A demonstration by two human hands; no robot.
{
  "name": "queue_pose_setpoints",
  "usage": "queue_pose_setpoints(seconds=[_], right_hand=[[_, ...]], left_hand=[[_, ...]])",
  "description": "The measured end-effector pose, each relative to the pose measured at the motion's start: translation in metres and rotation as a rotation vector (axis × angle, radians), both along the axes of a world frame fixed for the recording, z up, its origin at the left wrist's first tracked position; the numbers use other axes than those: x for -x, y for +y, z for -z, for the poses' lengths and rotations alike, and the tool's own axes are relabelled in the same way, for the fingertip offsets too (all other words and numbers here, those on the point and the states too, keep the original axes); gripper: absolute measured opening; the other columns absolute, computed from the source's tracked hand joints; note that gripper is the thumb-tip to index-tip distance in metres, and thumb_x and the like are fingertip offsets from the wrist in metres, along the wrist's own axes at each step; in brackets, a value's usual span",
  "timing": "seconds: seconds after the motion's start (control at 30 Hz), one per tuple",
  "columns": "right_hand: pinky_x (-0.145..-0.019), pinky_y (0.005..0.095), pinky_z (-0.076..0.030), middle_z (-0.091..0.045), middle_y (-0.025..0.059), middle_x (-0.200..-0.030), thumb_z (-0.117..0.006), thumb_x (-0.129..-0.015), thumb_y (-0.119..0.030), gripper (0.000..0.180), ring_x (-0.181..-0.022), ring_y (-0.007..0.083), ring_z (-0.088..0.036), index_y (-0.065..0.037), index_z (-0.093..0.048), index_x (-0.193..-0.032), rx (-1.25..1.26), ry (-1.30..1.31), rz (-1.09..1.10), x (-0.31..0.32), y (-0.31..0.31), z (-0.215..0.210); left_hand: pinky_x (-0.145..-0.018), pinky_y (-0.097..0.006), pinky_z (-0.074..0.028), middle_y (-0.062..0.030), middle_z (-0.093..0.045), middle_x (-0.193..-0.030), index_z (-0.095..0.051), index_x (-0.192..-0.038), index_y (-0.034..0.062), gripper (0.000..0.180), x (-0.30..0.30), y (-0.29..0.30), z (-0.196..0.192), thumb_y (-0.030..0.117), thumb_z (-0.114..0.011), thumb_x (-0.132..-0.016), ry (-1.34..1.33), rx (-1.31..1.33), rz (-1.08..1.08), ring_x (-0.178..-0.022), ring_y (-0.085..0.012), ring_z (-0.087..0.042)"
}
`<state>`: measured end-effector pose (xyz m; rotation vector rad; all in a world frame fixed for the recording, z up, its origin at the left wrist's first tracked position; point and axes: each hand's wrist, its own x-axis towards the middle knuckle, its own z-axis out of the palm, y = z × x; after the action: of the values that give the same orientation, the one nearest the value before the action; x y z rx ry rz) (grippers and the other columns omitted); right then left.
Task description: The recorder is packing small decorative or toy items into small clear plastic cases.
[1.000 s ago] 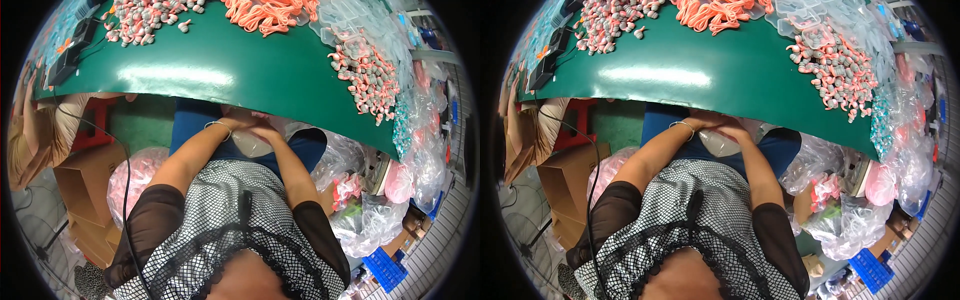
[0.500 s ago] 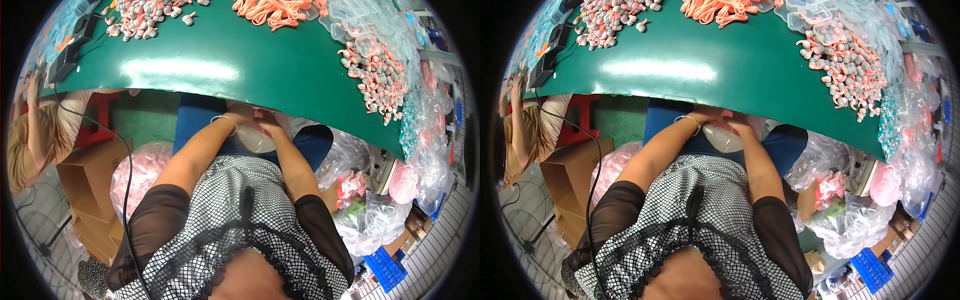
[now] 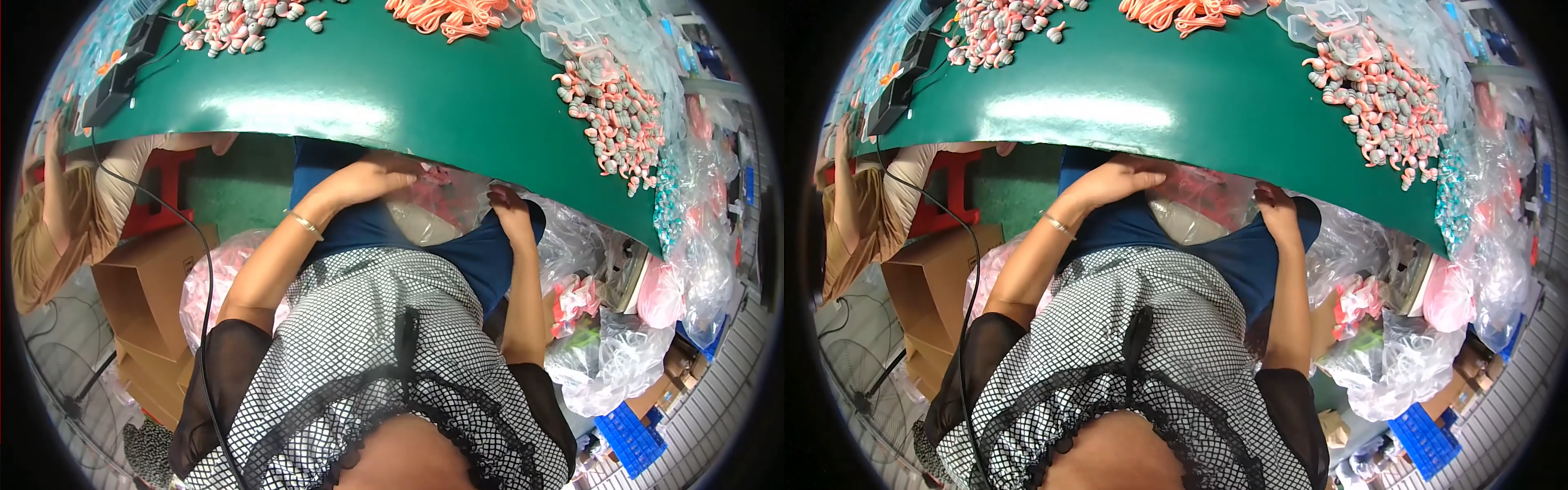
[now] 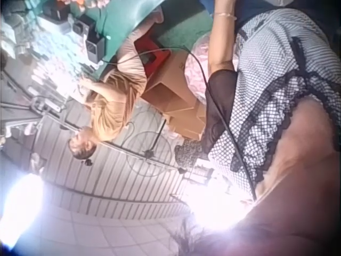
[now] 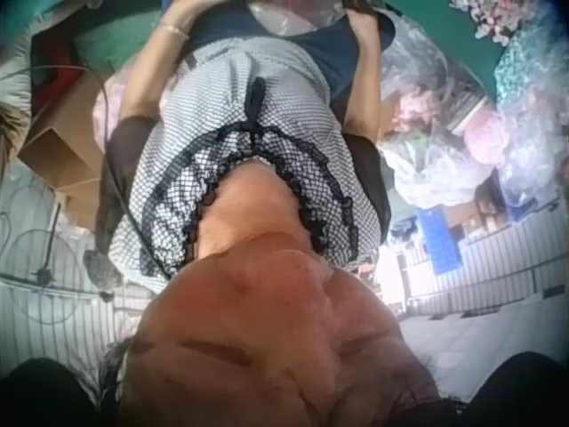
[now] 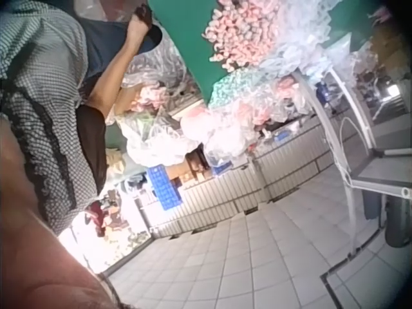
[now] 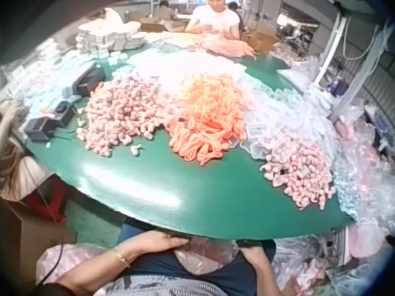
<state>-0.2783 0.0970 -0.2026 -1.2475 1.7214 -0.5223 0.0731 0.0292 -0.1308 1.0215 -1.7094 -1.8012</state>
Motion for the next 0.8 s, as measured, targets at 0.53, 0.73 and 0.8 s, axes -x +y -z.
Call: queue_pose_setpoints(seconds=[0.53, 0.73, 0.8], right_hand=[[-0.083, 0.0276, -0.052, -0.072, 0.0099, -0.102, -0.064, -0.093, -0.005, 0.022, -0.092, 0.0143, -0.067, 0.003, -0.068, -0.113, 0.227, -0.098, -0.212, -0.052, -0.011, -0.167], [-0.081, 0.0273, -0.052, -0.072, 0.0087, -0.097, -0.065, -0.091, -0.004, 0.023, -0.090, 0.0146, -0.068, 0.002, -0.068, -0.112, 0.287, -0.054, -0.295, -0.066, -0.012, -0.203], [-0.079, 0.0269, -0.052, -0.072, 0.0094, -0.096, -0.066, -0.089, -0.003, 0.024, -0.088, 0.0145, -0.068, 0.002, -0.068, -0.113, 0.256, -0.076, -0.325, -0.070, -0.015, -0.223]], left_hand=[[-0.076, -0.035, -0.054, -0.0088, -0.065, -0.094, -0.067, -0.111, 0.0084, 0.028, 0.014, -0.066, -0.122, 0.009, -0.070, -0.083, -0.308, 1.049, -0.493, -0.084, -0.0260, -0.065], [-0.080, -0.042, -0.053, -0.0088, -0.061, -0.098, -0.065, -0.110, 0.0097, 0.032, 0.026, -0.071, -0.116, 0.013, -0.072, -0.079, -0.496, 1.092, -0.563, -0.095, -0.0308, -0.061], [-0.079, -0.042, -0.053, -0.0088, -0.061, -0.098, -0.065, -0.109, 0.0096, 0.031, 0.025, -0.074, -0.114, 0.013, -0.072, -0.079, -0.497, 1.112, -0.566, -0.094, -0.0308, -0.061]])
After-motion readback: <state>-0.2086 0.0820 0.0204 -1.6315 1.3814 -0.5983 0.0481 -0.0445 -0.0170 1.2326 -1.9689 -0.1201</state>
